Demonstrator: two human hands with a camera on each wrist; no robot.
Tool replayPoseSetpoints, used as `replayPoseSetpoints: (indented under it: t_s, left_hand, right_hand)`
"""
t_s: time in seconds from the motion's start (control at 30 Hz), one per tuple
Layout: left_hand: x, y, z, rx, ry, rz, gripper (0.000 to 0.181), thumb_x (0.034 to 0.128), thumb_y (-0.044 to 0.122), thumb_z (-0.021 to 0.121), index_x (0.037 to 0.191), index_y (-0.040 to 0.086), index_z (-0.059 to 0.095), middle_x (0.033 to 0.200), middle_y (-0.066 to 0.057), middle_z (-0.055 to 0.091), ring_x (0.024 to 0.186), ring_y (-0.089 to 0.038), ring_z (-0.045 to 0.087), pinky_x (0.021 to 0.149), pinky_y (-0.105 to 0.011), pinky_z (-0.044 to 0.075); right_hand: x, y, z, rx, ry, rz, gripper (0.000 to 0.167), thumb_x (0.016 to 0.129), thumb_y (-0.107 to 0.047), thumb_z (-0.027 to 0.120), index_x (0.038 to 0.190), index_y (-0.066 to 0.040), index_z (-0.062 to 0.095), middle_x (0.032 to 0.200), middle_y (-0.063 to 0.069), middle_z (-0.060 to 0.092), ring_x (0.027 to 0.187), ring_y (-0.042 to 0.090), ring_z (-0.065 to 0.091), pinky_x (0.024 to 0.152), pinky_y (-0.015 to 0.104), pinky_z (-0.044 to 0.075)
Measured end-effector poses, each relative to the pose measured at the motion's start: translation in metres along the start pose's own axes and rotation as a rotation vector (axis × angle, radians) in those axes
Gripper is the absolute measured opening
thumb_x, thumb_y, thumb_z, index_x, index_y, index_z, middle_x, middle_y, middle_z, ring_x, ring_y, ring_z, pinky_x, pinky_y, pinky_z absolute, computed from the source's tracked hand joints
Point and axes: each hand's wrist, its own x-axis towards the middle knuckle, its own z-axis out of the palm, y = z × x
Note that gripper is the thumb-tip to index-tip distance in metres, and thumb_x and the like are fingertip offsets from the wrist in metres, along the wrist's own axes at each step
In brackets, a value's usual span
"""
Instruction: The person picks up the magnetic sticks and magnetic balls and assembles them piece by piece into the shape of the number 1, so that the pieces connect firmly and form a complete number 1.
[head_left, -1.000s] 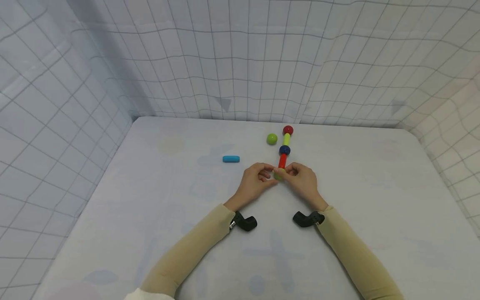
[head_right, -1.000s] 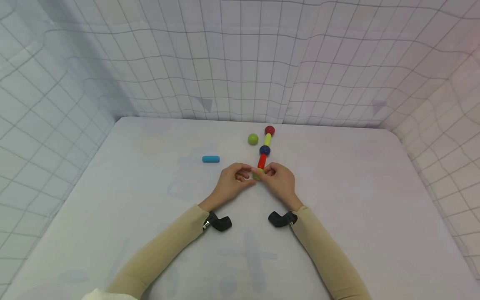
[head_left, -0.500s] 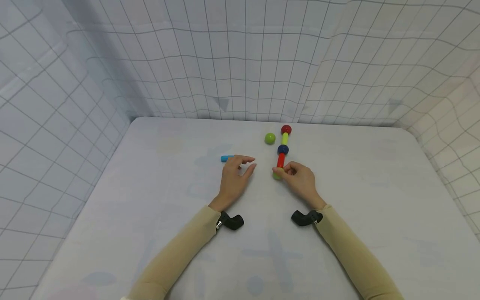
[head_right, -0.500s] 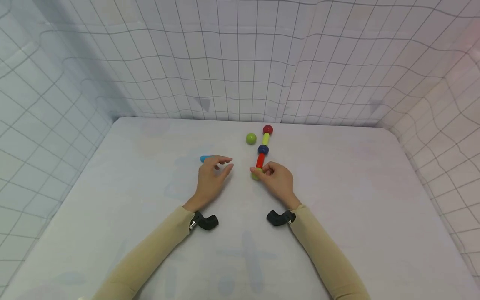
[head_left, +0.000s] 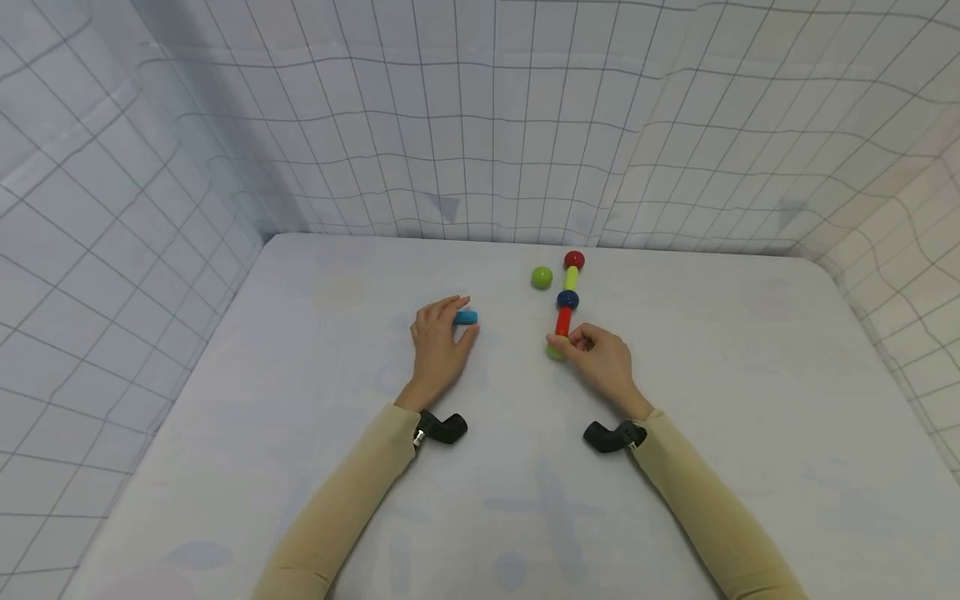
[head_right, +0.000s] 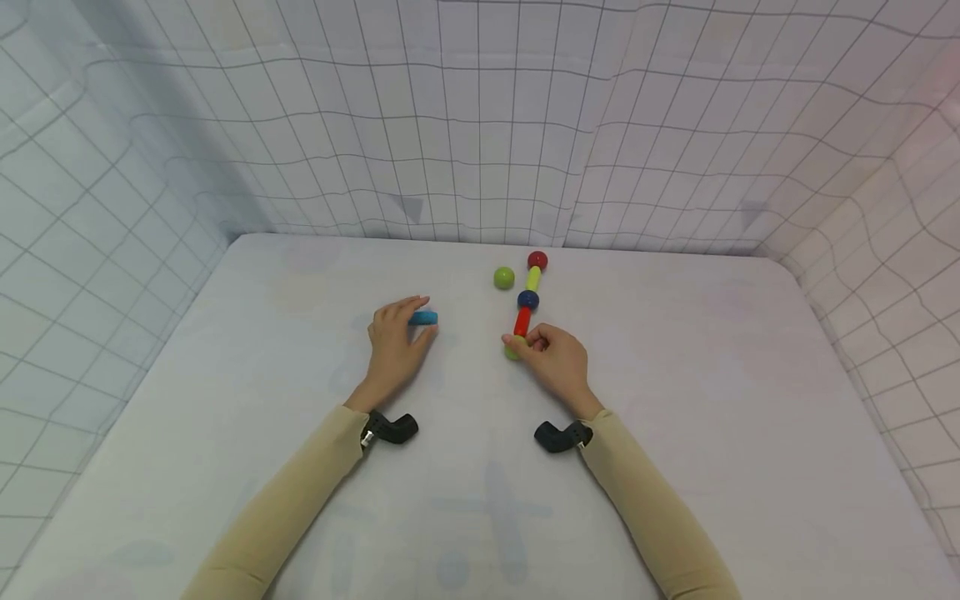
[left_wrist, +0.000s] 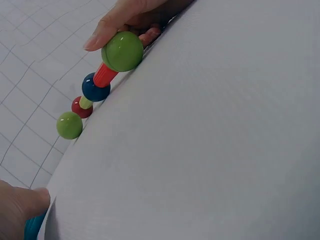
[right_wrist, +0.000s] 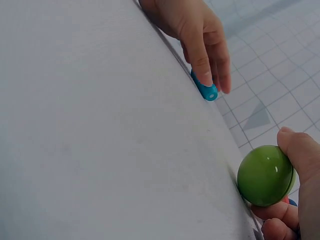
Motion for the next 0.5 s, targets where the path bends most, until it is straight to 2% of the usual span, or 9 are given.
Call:
replayPoseSetpoints:
  t_s: [0.13, 0.3, 0.5]
  left_hand:
    - [0.0004, -0.0027, -0.0018, 0.020, -0.061, -0.023, 0.036, 0.0910, 0.016, 0.066, 0.125, 0.003, 0.060, 0.122, -0.014, 0.057, 0.115, -0.033, 0.042, 0.095, -0.045, 0.030]
    - [-0.0004, -0.0015, -0.0046, 0.017, -0.069, 0.013, 0.029, 0.0935, 0.011, 0.062, 0.119, -0.001, 0.063, 0.113, -0.017, 0.061, 0.106, -0.033, 0.047, 0.093, -0.041, 0.036]
    - [-0.0036, 0.0031, -0.0046, 0.027, -0.078, 0.004, 0.027, 0.0929, 0.015, 0.063, 0.116, 0.001, 0.065, 0.104, -0.014, 0.058, 0.097, -0.028, 0.044, 0.082, -0.037, 0.040]
  right_hand:
    - [0.0000, 0.0001, 0.0000, 0.003, -0.003, -0.005, 0.041, 0.082, -0.051, 0.070, 0.076, -0.011, 0.063, 0.064, 0.000, 0.051, 0.060, 0.017, 0.043, 0.055, 0.029, 0.028]
    - [0.0007, 0.0015, 0.0006, -0.003, 0.000, -0.006, 0.041, 0.082, -0.051, 0.069, 0.076, -0.011, 0.063, 0.064, 0.000, 0.050, 0.060, 0.018, 0.043, 0.055, 0.029, 0.028]
    - [0.0005, 0.0027, 0.0008, -0.006, 0.002, 0.005, 0.042, 0.082, -0.053, 0.069, 0.076, -0.011, 0.063, 0.064, 0.000, 0.050, 0.061, 0.017, 0.043, 0.056, 0.029, 0.028]
